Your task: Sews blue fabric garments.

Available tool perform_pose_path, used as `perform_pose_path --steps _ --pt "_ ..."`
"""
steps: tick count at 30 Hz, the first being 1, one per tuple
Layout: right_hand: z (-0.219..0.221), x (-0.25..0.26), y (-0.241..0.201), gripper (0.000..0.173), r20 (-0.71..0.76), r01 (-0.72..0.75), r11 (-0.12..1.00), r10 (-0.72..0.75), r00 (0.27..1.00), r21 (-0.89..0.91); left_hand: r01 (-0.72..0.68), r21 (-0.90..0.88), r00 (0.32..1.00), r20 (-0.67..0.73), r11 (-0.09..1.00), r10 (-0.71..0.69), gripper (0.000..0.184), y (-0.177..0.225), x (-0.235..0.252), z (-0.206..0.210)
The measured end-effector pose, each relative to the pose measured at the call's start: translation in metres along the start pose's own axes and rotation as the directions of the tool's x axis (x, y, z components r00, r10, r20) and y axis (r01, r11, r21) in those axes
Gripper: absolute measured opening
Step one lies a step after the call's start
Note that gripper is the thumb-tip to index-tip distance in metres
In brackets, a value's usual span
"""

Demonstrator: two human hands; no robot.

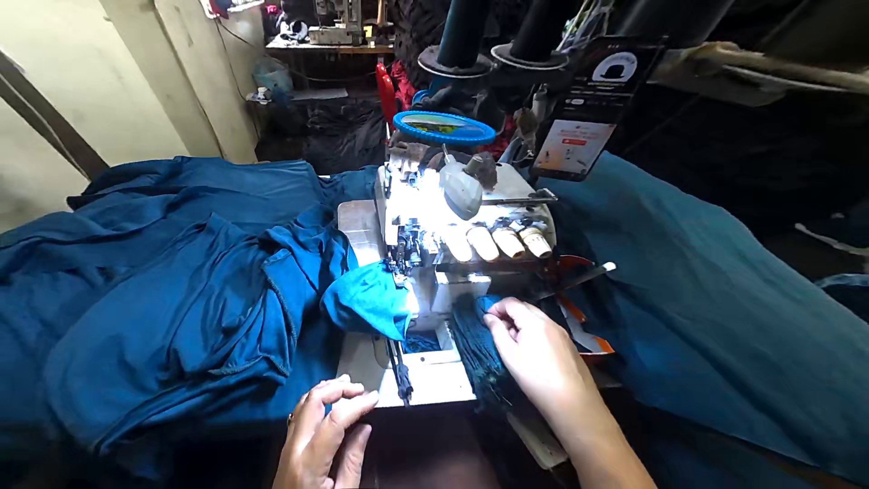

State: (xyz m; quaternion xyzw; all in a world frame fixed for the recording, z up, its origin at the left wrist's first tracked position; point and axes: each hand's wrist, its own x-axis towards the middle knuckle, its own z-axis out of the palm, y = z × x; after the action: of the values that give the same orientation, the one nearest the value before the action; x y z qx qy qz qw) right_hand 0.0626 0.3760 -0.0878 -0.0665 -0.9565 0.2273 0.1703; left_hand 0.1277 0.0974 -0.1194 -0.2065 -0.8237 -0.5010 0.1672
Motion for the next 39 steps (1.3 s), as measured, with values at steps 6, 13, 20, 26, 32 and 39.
perform_pose_path --steps 6,13,20,26,32,39 --pt "-0.032 0.000 0.030 0.021 -0.140 -0.010 0.957 0.052 0.989 0.289 0.095 -0.260 0.994 0.080 0.961 -0.077 0.017 0.011 -0.003 -0.015" --pt "-0.079 -0.051 -0.049 0.015 0.095 0.220 0.768 -0.343 0.935 0.602 0.112 -0.581 0.993 0.102 0.806 -0.065 0.042 0.047 0.018 0.008" --pt "-0.070 -0.075 -0.075 0.023 0.135 0.110 0.443 -0.485 0.864 0.890 0.096 -0.716 0.990 -0.001 0.691 -0.139 0.014 0.065 0.014 0.012" --pt "-0.027 -0.078 -0.077 0.018 0.034 0.113 0.250 -0.517 0.855 0.962 0.059 -0.824 0.997 0.024 0.564 -0.069 0.007 0.062 0.017 0.019" --pt "-0.034 -0.078 -0.067 0.013 0.080 -0.155 -0.149 -0.418 0.905 0.977 0.340 -0.799 0.907 0.418 0.495 0.052 0.023 0.040 0.016 -0.015" --pt "-0.027 -0.095 -0.062 0.031 0.027 0.160 0.424 -0.401 0.916 0.891 -0.146 -0.296 0.982 -0.155 0.944 0.104 0.015 0.044 0.015 -0.005"
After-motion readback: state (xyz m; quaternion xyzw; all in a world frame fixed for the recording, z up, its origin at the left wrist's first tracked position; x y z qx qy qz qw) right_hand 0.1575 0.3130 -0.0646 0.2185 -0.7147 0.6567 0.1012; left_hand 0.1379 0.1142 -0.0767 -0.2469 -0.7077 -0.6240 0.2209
